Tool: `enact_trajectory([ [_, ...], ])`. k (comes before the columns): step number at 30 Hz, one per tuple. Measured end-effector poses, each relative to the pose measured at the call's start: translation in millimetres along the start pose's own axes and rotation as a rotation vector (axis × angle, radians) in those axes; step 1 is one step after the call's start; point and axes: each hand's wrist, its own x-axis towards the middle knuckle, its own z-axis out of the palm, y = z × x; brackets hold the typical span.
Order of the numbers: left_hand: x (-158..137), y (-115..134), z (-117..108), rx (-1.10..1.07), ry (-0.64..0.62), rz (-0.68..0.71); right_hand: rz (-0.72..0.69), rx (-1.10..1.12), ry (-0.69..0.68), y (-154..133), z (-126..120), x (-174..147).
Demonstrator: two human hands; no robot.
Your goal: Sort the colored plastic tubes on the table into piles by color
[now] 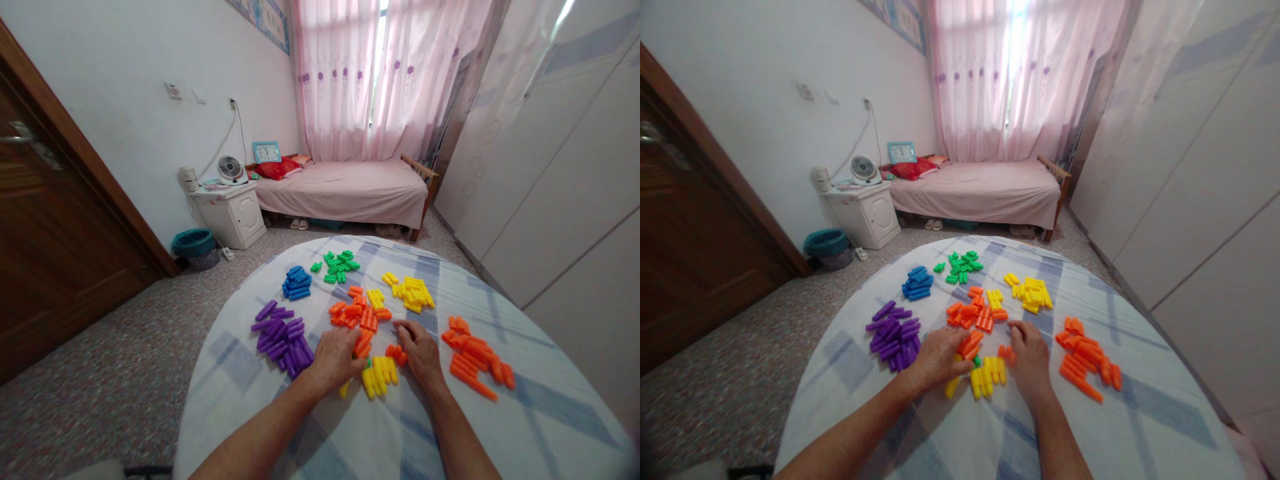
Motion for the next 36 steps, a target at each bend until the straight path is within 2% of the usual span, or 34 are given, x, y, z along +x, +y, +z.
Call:
enact_trajectory([
  [3,14,6,19,-0.164,0.07,0.03,0.0,0.006,0.003,2,1,1],
  [6,19,6,25,-0.29,0.146,0.048,-0.003,0.015,0.0,3,2,1],
  [9,14,2,19,-0.136,0.108,-0.011,0.0,0.03,0.012,3,3,2],
  [12,6,0,11,0.039,-0.018,0.014,-0.002,0.019,0.017,3,5,2],
  [15,5,2,11,0.098,-0.093,0.052,-0.002,0.012,0.017,5,5,2],
  [20,9,7,9,0.111,-0.106,0.065,-0.001,0.014,0.009,7,5,2],
  [22,11,2,3,0.087,-0.054,0.045,0.0,0.017,0.01,8,6,2],
  [25,25,-16,-12,0.04,0.092,-0.011,0.001,0.015,0.003,9,6,3],
  [29,76,-46,-29,0.026,0.224,-0.201,0.016,0.006,-0.022,9,6,4],
  [32,119,-59,-37,-0.002,0.294,-0.314,0.028,0.004,-0.024,7,5,3],
  [34,134,-61,-36,-0.027,0.337,-0.326,0.03,0.001,-0.024,6,4,3],
  [36,132,-61,-30,-0.077,0.381,-0.265,0.026,-0.001,-0.022,6,4,3],
])
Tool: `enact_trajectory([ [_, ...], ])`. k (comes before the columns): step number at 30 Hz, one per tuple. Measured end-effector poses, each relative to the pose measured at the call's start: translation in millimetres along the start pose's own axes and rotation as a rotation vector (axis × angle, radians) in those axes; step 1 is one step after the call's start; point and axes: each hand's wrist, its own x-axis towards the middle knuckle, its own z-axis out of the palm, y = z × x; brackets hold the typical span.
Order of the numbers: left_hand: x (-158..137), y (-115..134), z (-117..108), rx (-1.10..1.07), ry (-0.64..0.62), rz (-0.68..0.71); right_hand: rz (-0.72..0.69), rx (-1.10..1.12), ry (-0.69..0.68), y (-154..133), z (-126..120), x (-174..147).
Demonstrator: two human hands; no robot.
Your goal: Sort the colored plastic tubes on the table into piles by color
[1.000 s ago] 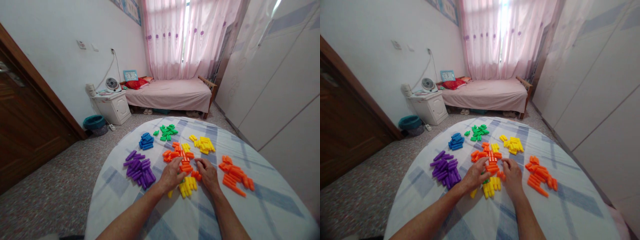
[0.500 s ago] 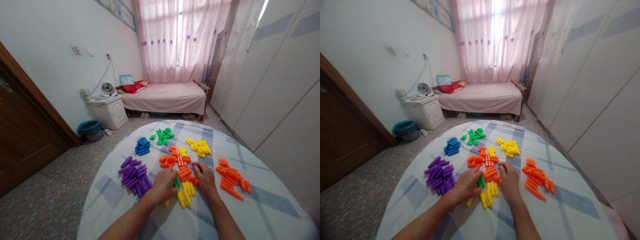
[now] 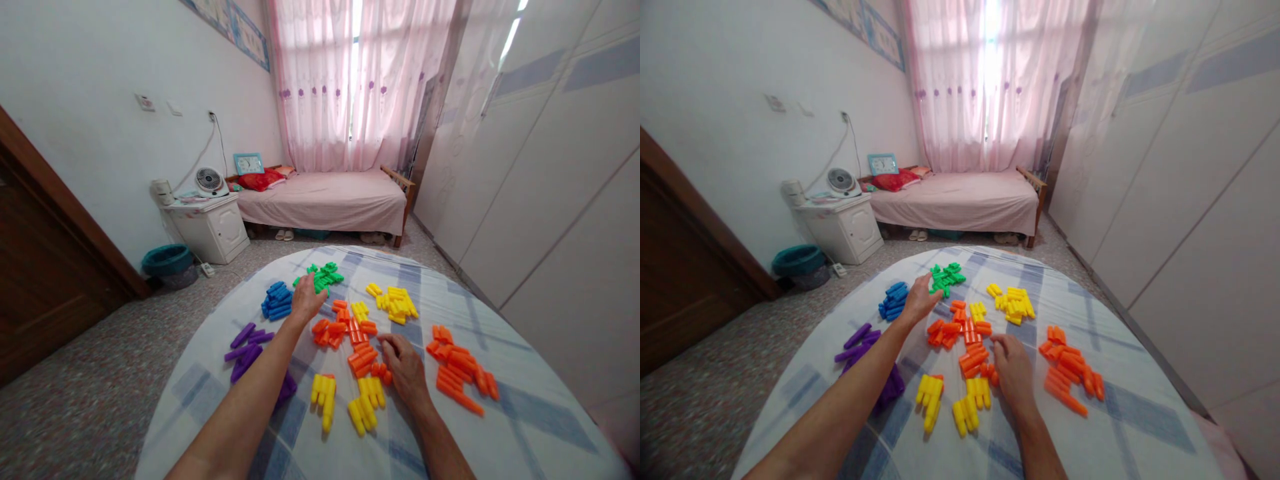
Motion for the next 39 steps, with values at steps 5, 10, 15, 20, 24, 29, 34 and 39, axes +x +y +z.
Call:
enact_trajectory([
  [5,-68,-17,19,-0.218,-0.03,0.125,-0.015,0.007,0.02,-1,0,0],
  [10,-108,-19,44,-0.38,-0.07,-0.002,0.031,0.058,0.015,-5,-3,0],
  [15,-107,-3,52,-0.671,-0.055,0.026,0.012,0.093,-0.052,-9,-5,-3],
  [20,-107,-6,46,-0.882,-0.036,-0.031,-0.077,0.074,-0.288,-25,-22,-4],
  [24,-106,-8,48,-0.893,0.015,-0.037,-0.042,-0.028,-0.504,-43,-43,-6],
  [29,-105,-7,53,-0.852,0.022,-0.013,-0.017,-0.305,-0.374,-47,-38,-24],
  [34,-105,-8,53,-0.839,0.026,0.007,0.064,-0.286,-0.157,-33,-31,-37],
  [39,-104,-8,53,-0.849,0.038,0.003,0.093,-0.36,0.105,-8,-66,-30],
])
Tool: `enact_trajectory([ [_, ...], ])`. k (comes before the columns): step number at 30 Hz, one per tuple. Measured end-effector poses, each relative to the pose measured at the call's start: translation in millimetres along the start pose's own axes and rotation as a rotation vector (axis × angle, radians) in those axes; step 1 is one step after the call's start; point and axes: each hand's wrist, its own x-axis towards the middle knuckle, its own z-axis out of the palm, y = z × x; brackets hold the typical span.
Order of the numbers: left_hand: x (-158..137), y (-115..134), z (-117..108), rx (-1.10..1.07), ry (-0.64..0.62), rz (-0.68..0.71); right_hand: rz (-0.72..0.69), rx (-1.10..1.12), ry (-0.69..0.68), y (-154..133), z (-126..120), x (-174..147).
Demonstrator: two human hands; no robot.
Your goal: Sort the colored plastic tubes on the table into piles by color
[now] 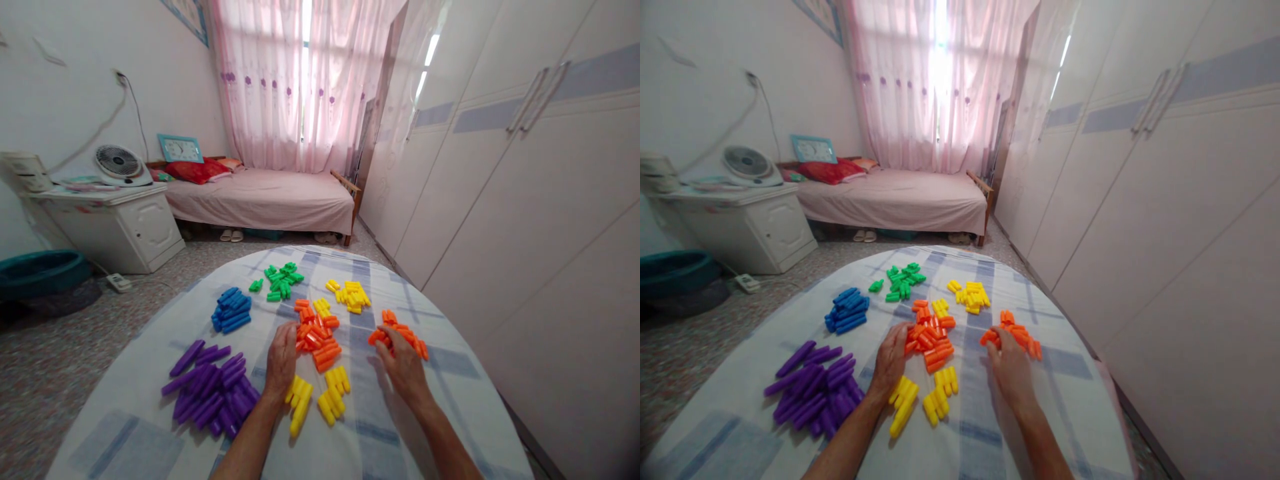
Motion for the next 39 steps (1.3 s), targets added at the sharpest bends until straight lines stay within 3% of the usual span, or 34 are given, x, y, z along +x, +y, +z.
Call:
enact_trajectory([
  [2,0,1,0,-0.004,-0.004,-0.004,-0.01,-0.073,0.09,17,-10,5],
  [7,-1,1,0,0.011,0.004,0.0,-0.091,-0.272,0.148,46,-18,3],
  [13,-1,4,1,0.02,0.008,-0.016,-0.131,-0.351,0.274,34,-18,6],
  [16,0,4,1,0.017,0.007,-0.018,-0.189,-0.182,0.167,5,-7,4],
  [19,-1,3,0,0.014,-0.005,-0.013,-0.243,-0.05,-0.121,-30,16,-5],
  [21,-1,3,-1,0.003,-0.009,-0.007,-0.225,-0.042,-0.213,-49,32,-11],
  [27,-1,3,0,-0.01,-0.004,-0.012,-0.135,-0.104,-0.215,-73,56,-17],
  [35,0,5,1,0.003,0.0,-0.014,-0.084,0.085,-0.222,-58,52,-16],
  [39,0,3,0,0.012,-0.01,-0.007,-0.127,0.093,-0.19,-50,40,-13],
])
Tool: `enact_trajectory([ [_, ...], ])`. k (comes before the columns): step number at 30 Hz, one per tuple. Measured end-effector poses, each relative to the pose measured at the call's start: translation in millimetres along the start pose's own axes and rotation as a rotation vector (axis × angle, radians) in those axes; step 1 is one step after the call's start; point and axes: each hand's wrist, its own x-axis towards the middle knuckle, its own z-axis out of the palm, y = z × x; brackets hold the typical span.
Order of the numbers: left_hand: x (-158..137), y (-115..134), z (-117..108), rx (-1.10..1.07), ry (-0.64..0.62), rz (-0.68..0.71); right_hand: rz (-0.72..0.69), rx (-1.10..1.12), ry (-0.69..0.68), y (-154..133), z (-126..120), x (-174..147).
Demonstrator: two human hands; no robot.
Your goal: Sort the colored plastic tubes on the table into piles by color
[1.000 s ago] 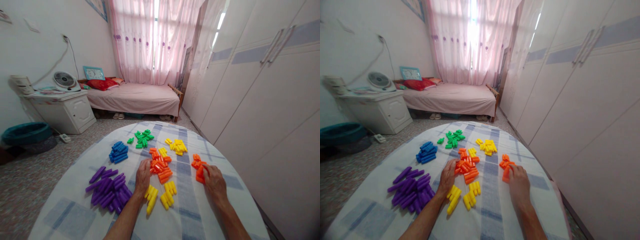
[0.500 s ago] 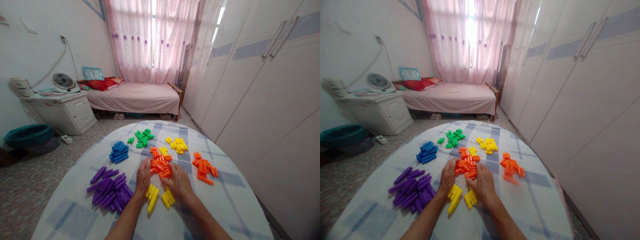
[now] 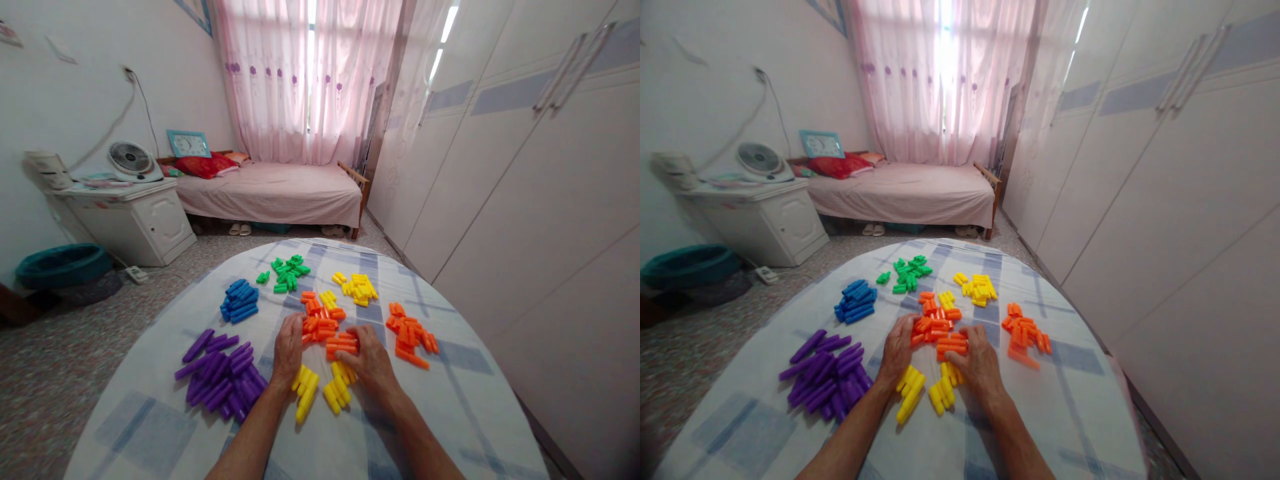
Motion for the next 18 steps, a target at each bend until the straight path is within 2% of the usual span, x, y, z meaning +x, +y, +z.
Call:
enact_trajectory([
  [2,0,-1,0,0.0,0.001,-0.001,-0.016,-0.025,0.089,7,-12,4],
  [5,0,-1,0,-0.004,0.016,-0.009,0.029,-0.1,0.318,28,-35,11],
  [8,1,1,-1,-0.011,0.023,-0.015,0.162,-0.207,0.543,59,-61,15],
  [11,1,2,-2,-0.009,0.021,-0.012,0.355,-0.249,0.669,88,-77,13],
  [13,1,2,-2,0.0,0.024,-0.008,0.476,-0.258,0.668,103,-80,10],
  [15,0,2,-2,0.012,0.023,0.004,0.571,-0.273,0.611,115,-79,7],
  [18,0,1,-2,0.026,0.014,0.013,0.623,-0.3,0.523,125,-75,4],
])
